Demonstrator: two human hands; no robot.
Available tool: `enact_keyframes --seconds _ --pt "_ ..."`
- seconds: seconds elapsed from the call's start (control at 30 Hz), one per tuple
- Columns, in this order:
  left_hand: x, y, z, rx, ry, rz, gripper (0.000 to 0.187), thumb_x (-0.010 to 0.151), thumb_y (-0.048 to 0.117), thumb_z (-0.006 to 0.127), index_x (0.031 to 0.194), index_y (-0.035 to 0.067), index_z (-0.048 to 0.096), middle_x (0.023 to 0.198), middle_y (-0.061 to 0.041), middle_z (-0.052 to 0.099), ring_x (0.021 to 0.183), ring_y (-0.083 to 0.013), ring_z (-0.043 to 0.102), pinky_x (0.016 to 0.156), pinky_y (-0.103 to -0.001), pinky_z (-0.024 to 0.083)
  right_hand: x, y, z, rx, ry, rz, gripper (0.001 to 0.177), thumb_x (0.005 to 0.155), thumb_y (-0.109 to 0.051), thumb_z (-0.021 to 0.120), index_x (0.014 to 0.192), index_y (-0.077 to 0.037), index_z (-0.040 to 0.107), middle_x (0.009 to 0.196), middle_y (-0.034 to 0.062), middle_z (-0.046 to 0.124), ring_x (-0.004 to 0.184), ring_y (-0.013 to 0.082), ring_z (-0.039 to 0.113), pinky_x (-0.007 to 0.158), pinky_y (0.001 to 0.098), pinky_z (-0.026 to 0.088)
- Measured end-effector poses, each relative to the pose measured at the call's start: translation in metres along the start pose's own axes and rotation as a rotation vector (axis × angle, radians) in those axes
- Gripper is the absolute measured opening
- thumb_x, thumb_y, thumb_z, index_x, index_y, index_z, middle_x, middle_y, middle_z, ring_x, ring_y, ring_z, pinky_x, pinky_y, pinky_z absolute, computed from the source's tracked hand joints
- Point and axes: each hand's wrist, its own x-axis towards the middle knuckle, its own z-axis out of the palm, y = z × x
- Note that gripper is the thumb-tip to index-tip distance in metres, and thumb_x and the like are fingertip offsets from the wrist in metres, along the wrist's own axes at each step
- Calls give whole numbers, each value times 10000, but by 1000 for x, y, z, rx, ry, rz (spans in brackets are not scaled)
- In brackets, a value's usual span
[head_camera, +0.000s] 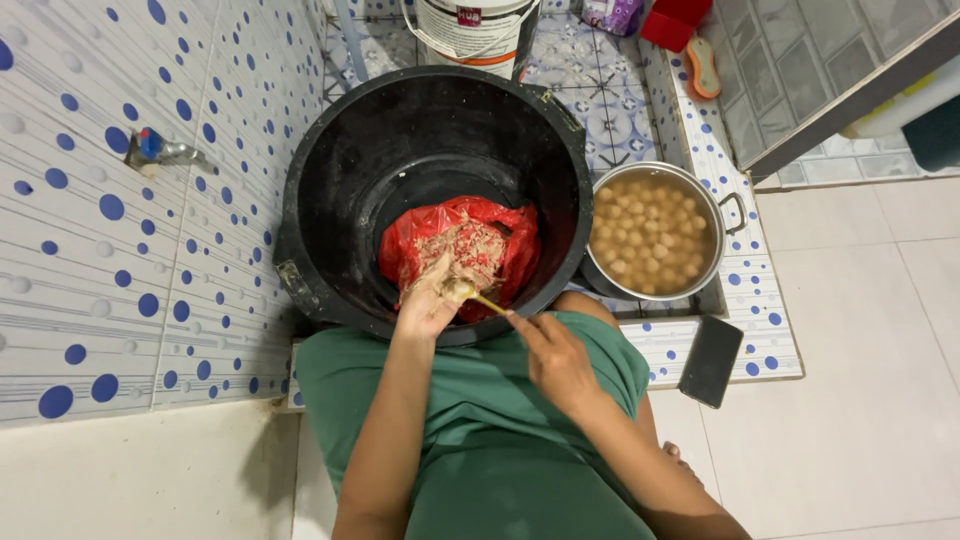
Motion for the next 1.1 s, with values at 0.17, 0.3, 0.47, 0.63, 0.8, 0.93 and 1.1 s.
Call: enact_keyframes --seconds 0.17,0.3,0.47,0.63,0.8,0.93,1.1 --pt "-26 4 17 -60 -8 15 388 907 399 781 1057 46 722 896 -88 672 931 -264 674 941 -421 590 11 -2 -6 3 40 9 408 975 -5 518 1316 -159 680 901 24 612 704 221 664 616 326 570" --pt "-42 5 40 -151 -2 30 475 918 452 750 1136 32 715 1074 -155 673 1092 -344 641 1118 -535 465 3 14 21 -89 36 18 522 947 18 505 1430 -151 603 911 75 618 668 269 668 576 365 595" --pt "-69 -1 76 -166 -43 74 641 928 559 660 1255 8 686 1226 -206 679 1197 -362 623 1157 -547 410 -17 5 37 -103 7 12 576 921 45 507 1473 -106 562 896 120 642 694 298 692 587 380 596" --pt "-58 -18 66 -182 -79 112 848 872 738 590 1281 0 679 1306 -260 652 1279 -423 583 1185 -582 359 -30 -30 23 182 -66 75 532 874 126 533 1388 18 617 1070 264 711 953 415 712 797 433 608" --pt "-52 -41 49 154 -79 531 824 986 708 411 1352 4 631 1314 -228 657 1243 -357 617 1130 -534 447 -47 -15 37 1087 -178 900 306 1015 -19 496 1245 41 688 621 97 602 343 119 497 306 233 356" --pt "-83 -36 50 896 -196 927 563 1111 338 321 1365 -98 571 1265 -304 667 1235 -388 616 1088 -477 478 -14 -4 4 1326 -161 1198 289 979 -37 585 1234 75 662 618 129 574 343 99 406 279 231 293" --pt "-39 -26 3 1041 -545 1249 651 984 56 585 1582 -13 335 858 -208 701 924 -357 688 887 -442 551 9 16 -22 1521 -244 1341 295 949 10 591 1229 80 649 658 67 525 394 -6 284 315 138 242"
